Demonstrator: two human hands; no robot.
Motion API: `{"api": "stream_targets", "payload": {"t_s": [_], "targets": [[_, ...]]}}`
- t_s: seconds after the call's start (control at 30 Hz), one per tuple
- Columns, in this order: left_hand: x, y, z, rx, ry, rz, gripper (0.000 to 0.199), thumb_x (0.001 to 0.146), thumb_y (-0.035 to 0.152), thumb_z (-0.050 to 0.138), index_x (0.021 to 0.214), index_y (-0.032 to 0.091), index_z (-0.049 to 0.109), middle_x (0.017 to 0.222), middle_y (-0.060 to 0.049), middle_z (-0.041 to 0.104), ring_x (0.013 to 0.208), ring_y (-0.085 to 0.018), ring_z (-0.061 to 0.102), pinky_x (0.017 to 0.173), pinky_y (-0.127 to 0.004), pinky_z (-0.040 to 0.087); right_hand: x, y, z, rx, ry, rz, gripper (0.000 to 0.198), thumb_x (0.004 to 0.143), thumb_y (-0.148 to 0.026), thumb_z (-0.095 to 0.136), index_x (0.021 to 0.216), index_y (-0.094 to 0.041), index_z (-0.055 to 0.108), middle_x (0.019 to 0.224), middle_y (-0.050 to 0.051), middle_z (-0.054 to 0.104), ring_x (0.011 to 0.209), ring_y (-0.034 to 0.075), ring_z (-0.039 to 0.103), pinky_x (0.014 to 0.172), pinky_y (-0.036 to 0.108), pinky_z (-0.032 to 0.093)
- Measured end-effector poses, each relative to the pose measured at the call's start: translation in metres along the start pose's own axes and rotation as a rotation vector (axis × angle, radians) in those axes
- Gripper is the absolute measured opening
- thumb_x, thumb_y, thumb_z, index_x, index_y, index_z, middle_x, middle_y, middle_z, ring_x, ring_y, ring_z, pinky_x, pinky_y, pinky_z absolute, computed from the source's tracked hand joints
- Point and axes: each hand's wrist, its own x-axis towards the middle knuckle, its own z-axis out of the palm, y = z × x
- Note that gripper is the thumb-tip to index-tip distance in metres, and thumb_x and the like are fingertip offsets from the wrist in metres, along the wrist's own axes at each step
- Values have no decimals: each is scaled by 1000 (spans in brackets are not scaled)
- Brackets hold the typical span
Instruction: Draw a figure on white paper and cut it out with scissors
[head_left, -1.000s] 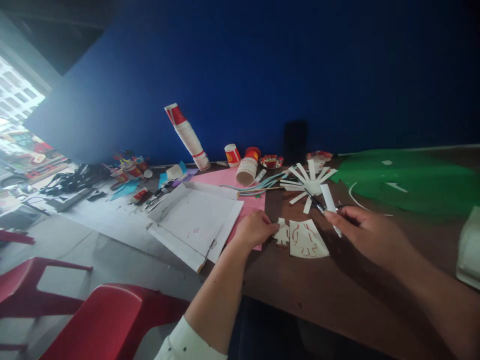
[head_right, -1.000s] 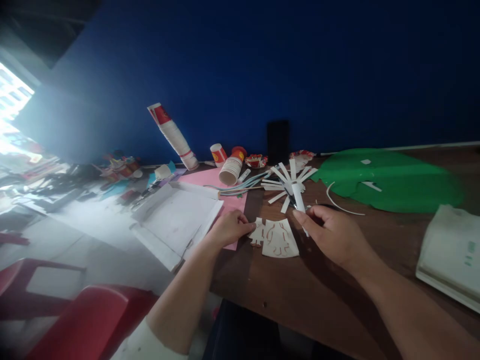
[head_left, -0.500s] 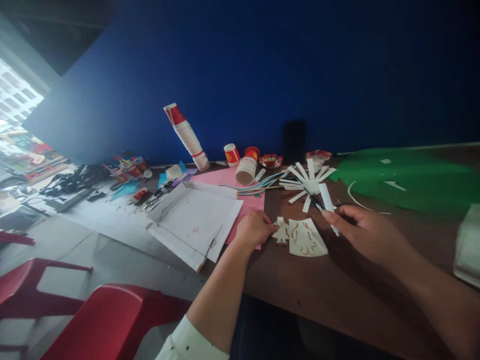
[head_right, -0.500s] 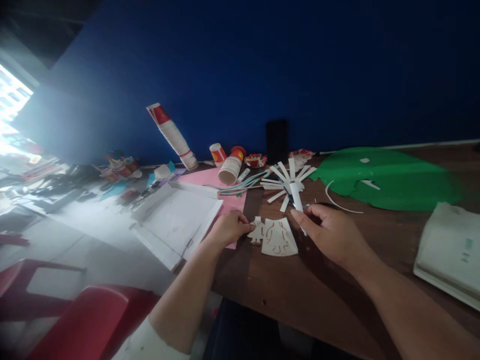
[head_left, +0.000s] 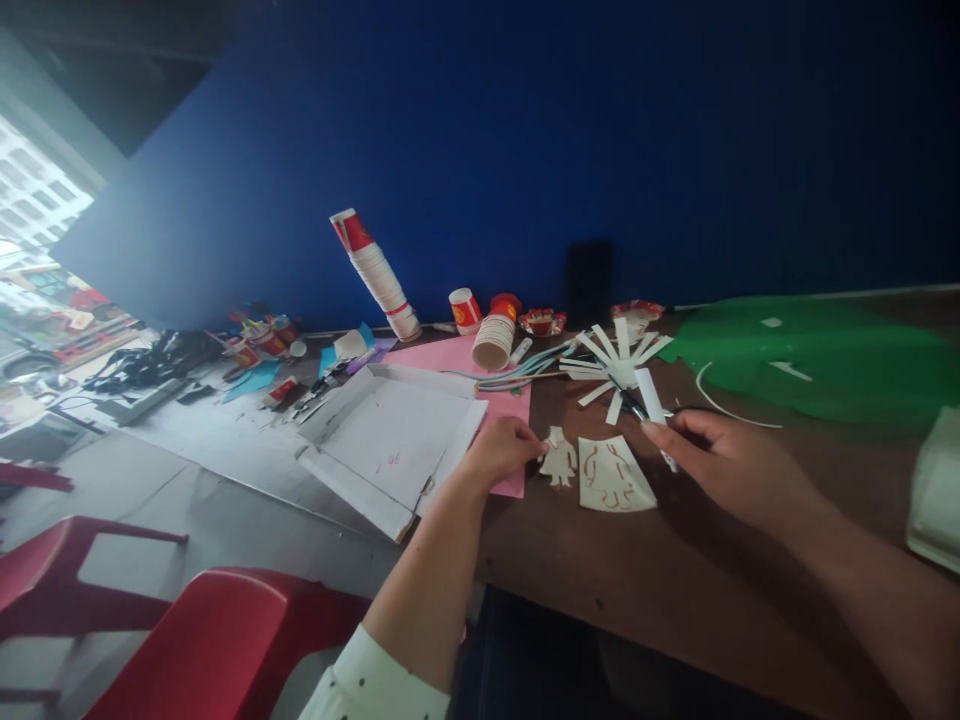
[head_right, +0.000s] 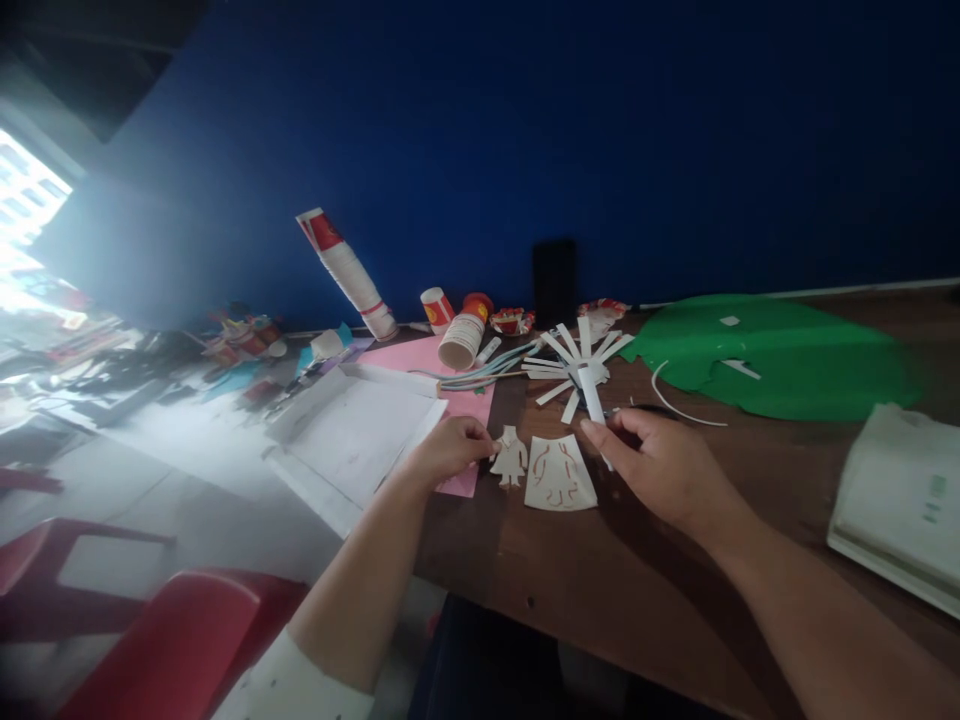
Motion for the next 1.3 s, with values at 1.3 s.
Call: {"api": "stream_targets", "payload": {"t_s": [1.3], "targets": [[1, 13, 43, 41, -30, 30, 11, 78, 26, 71, 76, 16, 75, 67, -1, 69, 63, -14, 60, 58, -23, 41, -1, 0, -3, 28, -6, -49, 48, 87, -68, 52, 71, -27, 69, 60, 2, 70, 56, 22, 63, 54, 33, 41]]}}
